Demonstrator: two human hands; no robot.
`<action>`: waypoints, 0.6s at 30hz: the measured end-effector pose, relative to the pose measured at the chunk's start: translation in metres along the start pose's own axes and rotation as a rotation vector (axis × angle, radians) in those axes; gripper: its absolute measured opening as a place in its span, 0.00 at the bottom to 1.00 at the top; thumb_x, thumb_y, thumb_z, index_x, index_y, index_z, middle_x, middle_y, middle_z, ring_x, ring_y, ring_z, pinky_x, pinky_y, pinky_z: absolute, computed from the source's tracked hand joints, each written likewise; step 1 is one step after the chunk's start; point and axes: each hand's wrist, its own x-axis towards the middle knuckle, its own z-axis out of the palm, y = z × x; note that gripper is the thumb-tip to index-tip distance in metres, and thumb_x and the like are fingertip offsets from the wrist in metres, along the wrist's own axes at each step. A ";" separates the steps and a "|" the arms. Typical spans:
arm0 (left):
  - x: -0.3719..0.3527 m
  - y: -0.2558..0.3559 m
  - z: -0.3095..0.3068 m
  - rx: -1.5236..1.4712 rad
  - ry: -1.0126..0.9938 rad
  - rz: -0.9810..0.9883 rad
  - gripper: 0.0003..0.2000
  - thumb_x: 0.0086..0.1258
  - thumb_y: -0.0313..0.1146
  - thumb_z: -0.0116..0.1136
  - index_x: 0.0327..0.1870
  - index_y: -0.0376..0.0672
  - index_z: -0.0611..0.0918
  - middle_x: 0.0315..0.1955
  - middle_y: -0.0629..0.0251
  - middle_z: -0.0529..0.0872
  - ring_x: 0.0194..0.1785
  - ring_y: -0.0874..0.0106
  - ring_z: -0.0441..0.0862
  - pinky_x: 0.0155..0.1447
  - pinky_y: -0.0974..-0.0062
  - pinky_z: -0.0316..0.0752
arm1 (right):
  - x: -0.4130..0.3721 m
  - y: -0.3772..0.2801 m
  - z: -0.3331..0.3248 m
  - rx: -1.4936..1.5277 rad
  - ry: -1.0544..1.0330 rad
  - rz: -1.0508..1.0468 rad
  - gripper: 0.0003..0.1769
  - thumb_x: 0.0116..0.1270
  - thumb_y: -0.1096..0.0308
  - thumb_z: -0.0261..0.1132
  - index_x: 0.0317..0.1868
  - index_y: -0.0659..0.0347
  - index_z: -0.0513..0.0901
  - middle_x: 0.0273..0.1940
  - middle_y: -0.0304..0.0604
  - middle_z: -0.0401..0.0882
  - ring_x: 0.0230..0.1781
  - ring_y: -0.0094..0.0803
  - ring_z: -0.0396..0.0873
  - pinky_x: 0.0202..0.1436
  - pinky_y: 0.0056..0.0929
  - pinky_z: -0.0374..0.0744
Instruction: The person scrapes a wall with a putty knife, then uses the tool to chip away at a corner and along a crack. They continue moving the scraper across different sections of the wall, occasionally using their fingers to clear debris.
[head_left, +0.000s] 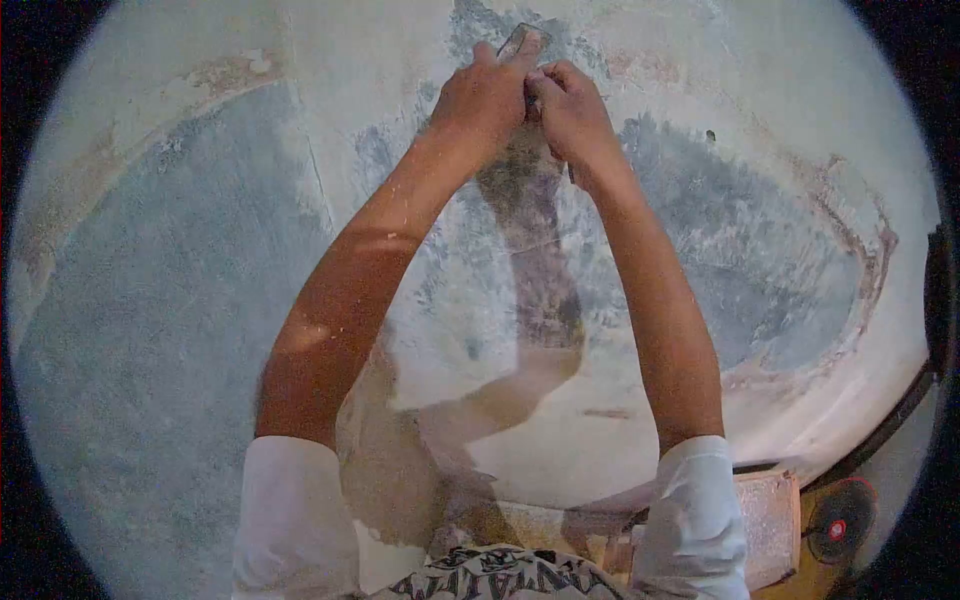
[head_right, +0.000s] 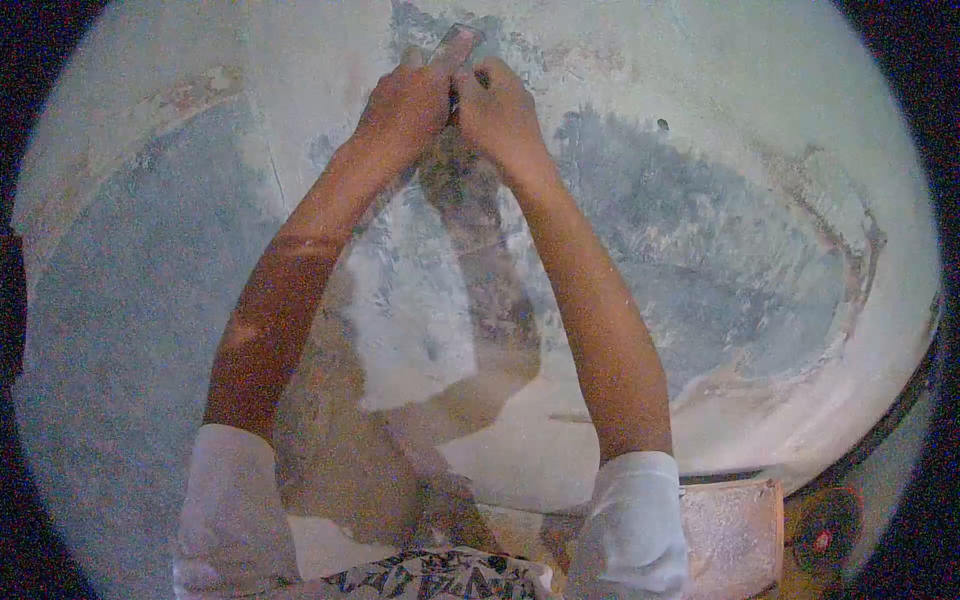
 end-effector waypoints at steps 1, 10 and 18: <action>0.002 -0.005 0.001 -0.010 0.008 0.042 0.27 0.70 0.31 0.53 0.72 0.51 0.68 0.46 0.38 0.79 0.47 0.42 0.82 0.51 0.52 0.80 | 0.001 -0.002 -0.002 -0.025 -0.007 0.005 0.12 0.72 0.59 0.58 0.45 0.58 0.79 0.27 0.37 0.76 0.19 0.21 0.69 0.17 0.24 0.63; 0.016 -0.027 0.006 -0.131 -0.008 0.120 0.13 0.71 0.31 0.52 0.54 0.40 0.79 0.45 0.44 0.82 0.46 0.45 0.83 0.49 0.51 0.80 | -0.009 -0.041 0.000 -0.491 0.100 -0.286 0.22 0.71 0.60 0.54 0.64 0.53 0.74 0.41 0.59 0.83 0.39 0.58 0.82 0.47 0.52 0.80; 0.016 -0.017 0.013 -0.105 0.058 0.162 0.09 0.70 0.31 0.51 0.44 0.39 0.83 0.41 0.46 0.83 0.45 0.48 0.84 0.47 0.52 0.80 | -0.012 -0.036 -0.008 -0.668 0.052 -0.251 0.25 0.70 0.57 0.51 0.66 0.50 0.72 0.38 0.62 0.84 0.39 0.62 0.82 0.48 0.57 0.79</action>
